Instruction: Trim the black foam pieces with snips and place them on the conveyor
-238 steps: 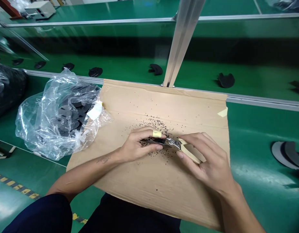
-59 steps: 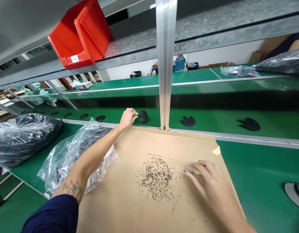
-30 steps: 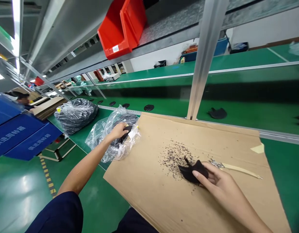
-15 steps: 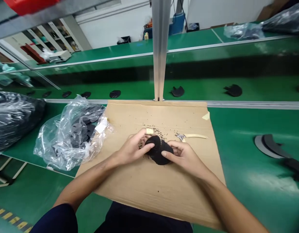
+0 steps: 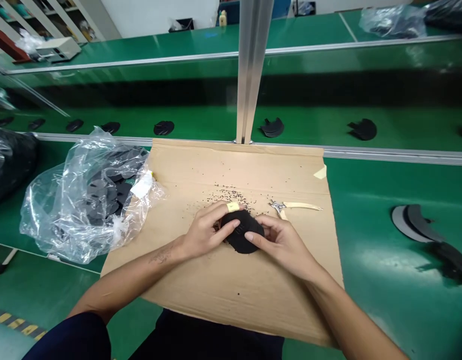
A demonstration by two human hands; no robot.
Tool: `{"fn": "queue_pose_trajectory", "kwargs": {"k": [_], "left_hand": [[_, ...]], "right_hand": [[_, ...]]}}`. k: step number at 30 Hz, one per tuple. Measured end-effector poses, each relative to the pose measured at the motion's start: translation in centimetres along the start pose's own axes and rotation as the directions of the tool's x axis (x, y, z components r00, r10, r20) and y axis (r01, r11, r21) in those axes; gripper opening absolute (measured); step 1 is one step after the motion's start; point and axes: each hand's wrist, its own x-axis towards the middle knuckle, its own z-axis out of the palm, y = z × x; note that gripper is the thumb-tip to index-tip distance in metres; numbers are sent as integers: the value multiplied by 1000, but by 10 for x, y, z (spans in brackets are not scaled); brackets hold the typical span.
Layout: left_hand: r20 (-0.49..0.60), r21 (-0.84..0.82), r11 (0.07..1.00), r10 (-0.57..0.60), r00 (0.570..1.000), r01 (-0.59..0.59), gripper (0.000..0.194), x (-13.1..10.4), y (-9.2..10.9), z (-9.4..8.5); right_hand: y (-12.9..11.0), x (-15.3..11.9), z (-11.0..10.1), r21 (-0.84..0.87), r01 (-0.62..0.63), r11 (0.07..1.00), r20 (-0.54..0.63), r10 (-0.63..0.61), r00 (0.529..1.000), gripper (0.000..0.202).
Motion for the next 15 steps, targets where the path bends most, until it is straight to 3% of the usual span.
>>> {"fn": "queue_pose_trajectory", "kwargs": {"k": [8,12,15], "left_hand": [[-9,6,1000,16,1000,-16,29,-1,1,1],[-10,4,996,89,996,-89,31,-1,5,3],[-17,11,987,159,987,-159,33,-2,6,4]], "right_hand": [[0,-1,1,-113,21,993,-37,-26,999,38],[3,-1,1,-137,37,990,-19,-40,999,36],[4,-1,2,-244,109,964,-26,-119,993,34]]}}
